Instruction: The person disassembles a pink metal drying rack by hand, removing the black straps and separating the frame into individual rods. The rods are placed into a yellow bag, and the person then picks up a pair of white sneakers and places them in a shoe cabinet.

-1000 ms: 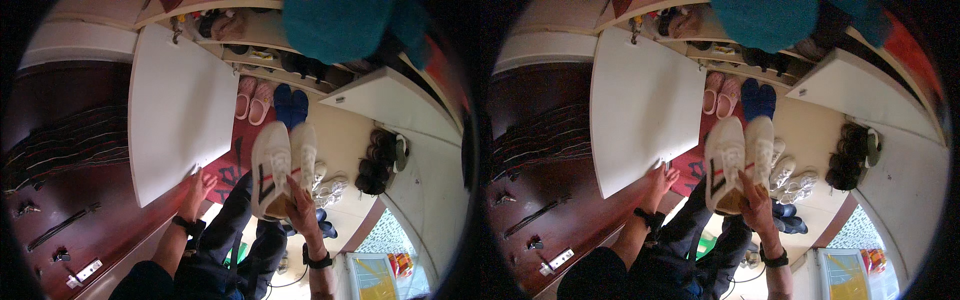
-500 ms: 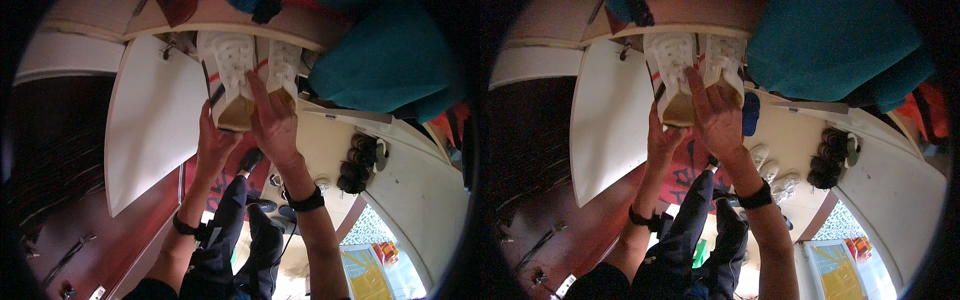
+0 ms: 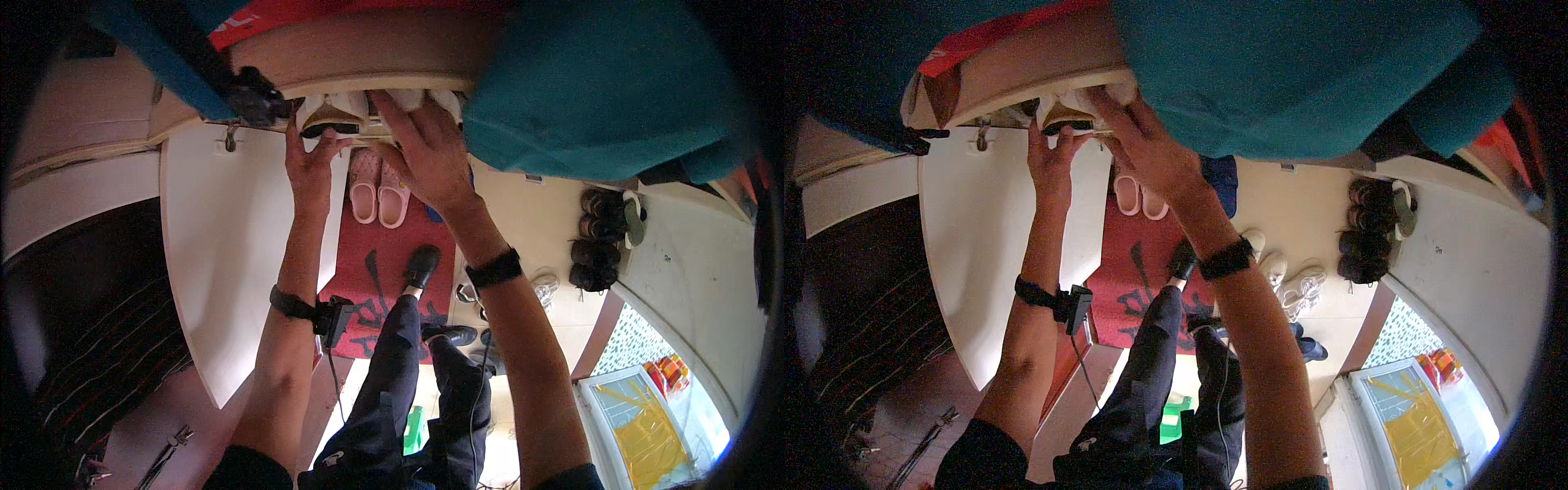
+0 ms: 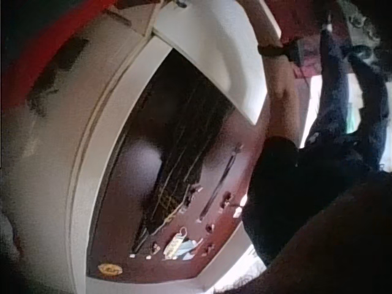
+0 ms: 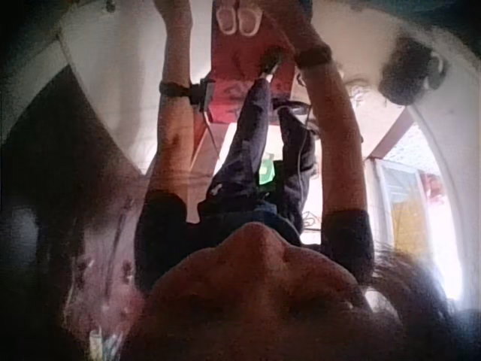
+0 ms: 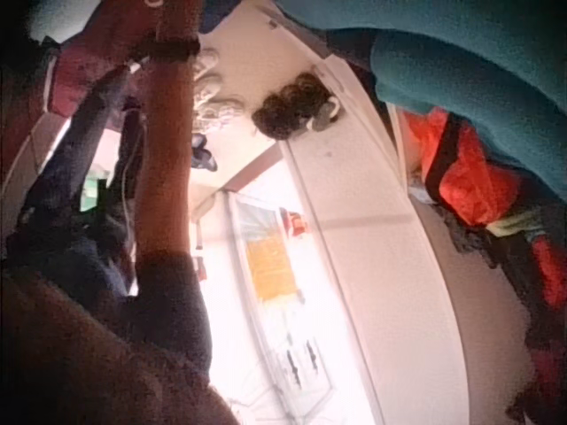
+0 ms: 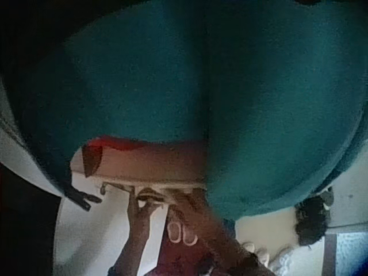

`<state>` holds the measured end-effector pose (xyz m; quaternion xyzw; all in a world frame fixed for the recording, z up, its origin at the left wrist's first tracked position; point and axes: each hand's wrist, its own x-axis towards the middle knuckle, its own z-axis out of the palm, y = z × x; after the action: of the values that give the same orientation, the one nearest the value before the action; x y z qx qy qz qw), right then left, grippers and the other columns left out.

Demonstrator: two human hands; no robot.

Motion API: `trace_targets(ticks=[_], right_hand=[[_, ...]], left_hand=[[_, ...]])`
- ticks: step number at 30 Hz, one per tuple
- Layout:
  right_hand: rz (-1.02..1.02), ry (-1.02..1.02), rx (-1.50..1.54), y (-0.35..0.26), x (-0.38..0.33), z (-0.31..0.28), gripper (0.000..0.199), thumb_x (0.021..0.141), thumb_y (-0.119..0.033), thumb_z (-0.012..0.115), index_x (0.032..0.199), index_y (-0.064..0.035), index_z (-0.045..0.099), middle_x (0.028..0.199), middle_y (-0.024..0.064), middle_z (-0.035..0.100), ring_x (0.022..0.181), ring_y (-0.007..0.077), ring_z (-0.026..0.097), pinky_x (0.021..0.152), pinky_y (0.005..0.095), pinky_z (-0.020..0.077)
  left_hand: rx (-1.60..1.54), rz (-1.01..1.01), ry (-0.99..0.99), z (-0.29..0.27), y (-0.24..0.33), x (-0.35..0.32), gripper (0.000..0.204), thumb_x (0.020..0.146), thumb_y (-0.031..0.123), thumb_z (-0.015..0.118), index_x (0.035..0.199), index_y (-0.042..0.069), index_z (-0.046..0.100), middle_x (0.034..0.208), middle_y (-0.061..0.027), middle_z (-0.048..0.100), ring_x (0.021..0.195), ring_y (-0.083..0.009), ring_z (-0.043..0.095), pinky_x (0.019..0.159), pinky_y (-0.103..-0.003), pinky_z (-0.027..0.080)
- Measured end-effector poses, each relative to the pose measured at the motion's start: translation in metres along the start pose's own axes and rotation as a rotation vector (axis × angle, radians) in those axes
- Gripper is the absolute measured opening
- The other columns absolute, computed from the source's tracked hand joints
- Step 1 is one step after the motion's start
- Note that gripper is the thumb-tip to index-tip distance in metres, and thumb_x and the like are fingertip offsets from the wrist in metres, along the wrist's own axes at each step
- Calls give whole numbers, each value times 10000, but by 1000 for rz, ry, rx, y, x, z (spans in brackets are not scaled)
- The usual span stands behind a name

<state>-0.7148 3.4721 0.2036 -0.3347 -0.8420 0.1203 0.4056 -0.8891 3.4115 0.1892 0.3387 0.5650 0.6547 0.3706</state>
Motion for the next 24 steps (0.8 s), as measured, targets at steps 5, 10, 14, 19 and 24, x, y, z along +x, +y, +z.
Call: trace_targets(ticks=[5,10,14,19,24], right_hand=[[22,48,-142,7,-18,-19,679,715,-141,734,1346,-183,488,1024,89,568,927,270,551,854,388,426],[167,31,6,5,-22,-14,617,733,-133,721,1315,-168,519,982,91,581,935,292,551,865,459,398],[55,-86,13,-21,-39,-43,517,716,-161,675,1224,-183,580,965,72,586,937,259,561,872,523,356],[46,-358,330,-88,-114,-90,432,720,-185,612,1151,-192,606,981,46,608,970,218,578,892,580,341],[398,-529,418,-117,-248,-116,555,762,-75,585,1305,-119,480,1041,91,629,997,269,594,950,560,354]], left_hand=[[49,-134,-54,-4,15,1,634,873,60,612,1407,100,273,1296,-125,476,1142,-265,543,957,-432,515],[87,-248,-190,-8,16,1,684,827,152,676,1398,107,302,1240,-119,536,1136,-260,558,928,-445,516],[-18,-219,-147,-17,3,-18,516,861,259,632,1312,88,450,1213,-103,566,1146,-245,559,913,-492,509],[-485,-429,98,-56,-12,-124,481,903,241,559,1334,67,433,1307,-105,517,1230,-264,494,1010,-490,430],[-298,-818,224,-73,-31,-255,466,916,329,485,1316,92,450,1261,-102,559,1149,-288,552,929,-509,487]])
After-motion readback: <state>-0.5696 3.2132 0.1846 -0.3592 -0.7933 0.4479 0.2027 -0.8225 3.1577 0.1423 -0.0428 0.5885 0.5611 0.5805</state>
